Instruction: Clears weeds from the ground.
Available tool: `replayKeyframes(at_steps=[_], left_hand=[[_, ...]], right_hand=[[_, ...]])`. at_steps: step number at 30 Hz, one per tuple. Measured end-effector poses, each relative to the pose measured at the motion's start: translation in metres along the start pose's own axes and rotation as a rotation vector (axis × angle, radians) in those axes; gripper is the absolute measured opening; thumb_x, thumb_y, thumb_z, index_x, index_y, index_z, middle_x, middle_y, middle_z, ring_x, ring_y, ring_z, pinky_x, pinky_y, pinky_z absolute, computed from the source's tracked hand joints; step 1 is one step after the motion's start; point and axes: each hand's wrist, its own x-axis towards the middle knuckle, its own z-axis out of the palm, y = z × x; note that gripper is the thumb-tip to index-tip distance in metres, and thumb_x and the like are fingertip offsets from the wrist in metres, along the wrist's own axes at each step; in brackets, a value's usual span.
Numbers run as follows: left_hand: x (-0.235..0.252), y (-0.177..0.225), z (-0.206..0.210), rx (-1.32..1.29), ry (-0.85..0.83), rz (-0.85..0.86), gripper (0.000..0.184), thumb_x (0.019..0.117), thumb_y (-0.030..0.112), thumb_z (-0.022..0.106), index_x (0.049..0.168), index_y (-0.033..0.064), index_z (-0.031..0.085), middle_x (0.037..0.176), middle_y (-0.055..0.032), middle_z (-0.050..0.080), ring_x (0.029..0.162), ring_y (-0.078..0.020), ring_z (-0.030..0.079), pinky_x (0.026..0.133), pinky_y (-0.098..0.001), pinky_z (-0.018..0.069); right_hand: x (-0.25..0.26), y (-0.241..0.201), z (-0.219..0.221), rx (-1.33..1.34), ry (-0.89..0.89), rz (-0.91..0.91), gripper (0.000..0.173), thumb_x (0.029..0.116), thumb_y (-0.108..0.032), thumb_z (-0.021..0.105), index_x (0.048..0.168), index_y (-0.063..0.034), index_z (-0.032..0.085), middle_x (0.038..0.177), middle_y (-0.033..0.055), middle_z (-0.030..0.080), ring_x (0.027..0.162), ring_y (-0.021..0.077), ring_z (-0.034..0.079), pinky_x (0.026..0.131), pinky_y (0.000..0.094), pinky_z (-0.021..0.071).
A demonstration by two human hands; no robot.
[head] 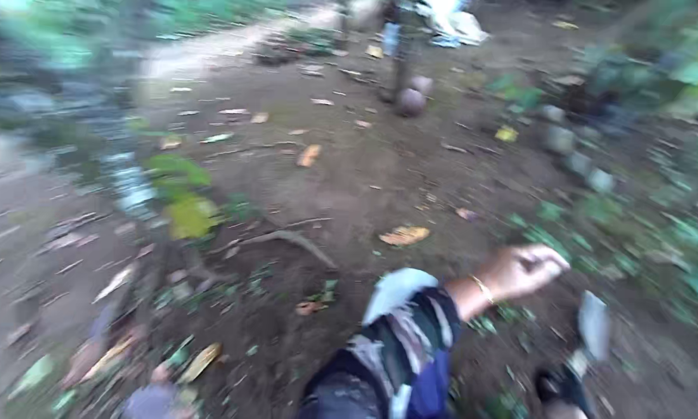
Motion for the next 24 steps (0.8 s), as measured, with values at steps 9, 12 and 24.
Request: replayKeyframes(at_steps=[9,12,24], left_hand=[[0.121,-0.066,0.022,-0.262,-0.028,0.114,0.051,0.1013,0.064,0.045,0.118,0.0205,0.065,0.067,0.0150,0.050,0.051,0.0021,0.041,0.047,-0.0158,0.0381],[0.139,-0.070,0.023,-0.396,-0.042,0.036,0.068,0.0871,0.083,0.044,0.112,0.0233,0.066,0.065,0.0162,0.054,0.049,0.0030,0.045,0.046,-0.0144,0.0392],[0.146,-0.084,-0.025,-0.478,-0.131,-0.077,0.052,0.0998,0.062,0.048,0.103,0.0147,0.070,0.069,0.0065,0.060,0.055,-0.0045,0.054,0.050,-0.0196,0.0441]], right_hand=[[0.124,0.016,-0.009,-0.034,0.178,0.370,0.038,0.1054,-0.017,0.057,0.139,-0.0030,0.047,0.082,0.0104,0.057,0.057,0.0174,0.054,0.052,0.0359,0.0507],[0.165,-0.004,-0.002,0.015,0.279,0.333,0.038,0.1095,-0.026,0.051,0.139,-0.0024,0.048,0.080,0.0088,0.056,0.056,0.0161,0.052,0.051,0.0347,0.0490],[0.274,0.021,0.031,-0.257,0.231,0.464,0.050,0.1134,-0.039,0.034,0.147,-0.0057,0.049,0.109,0.0232,0.064,0.087,0.0338,0.063,0.078,0.0541,0.0538]])
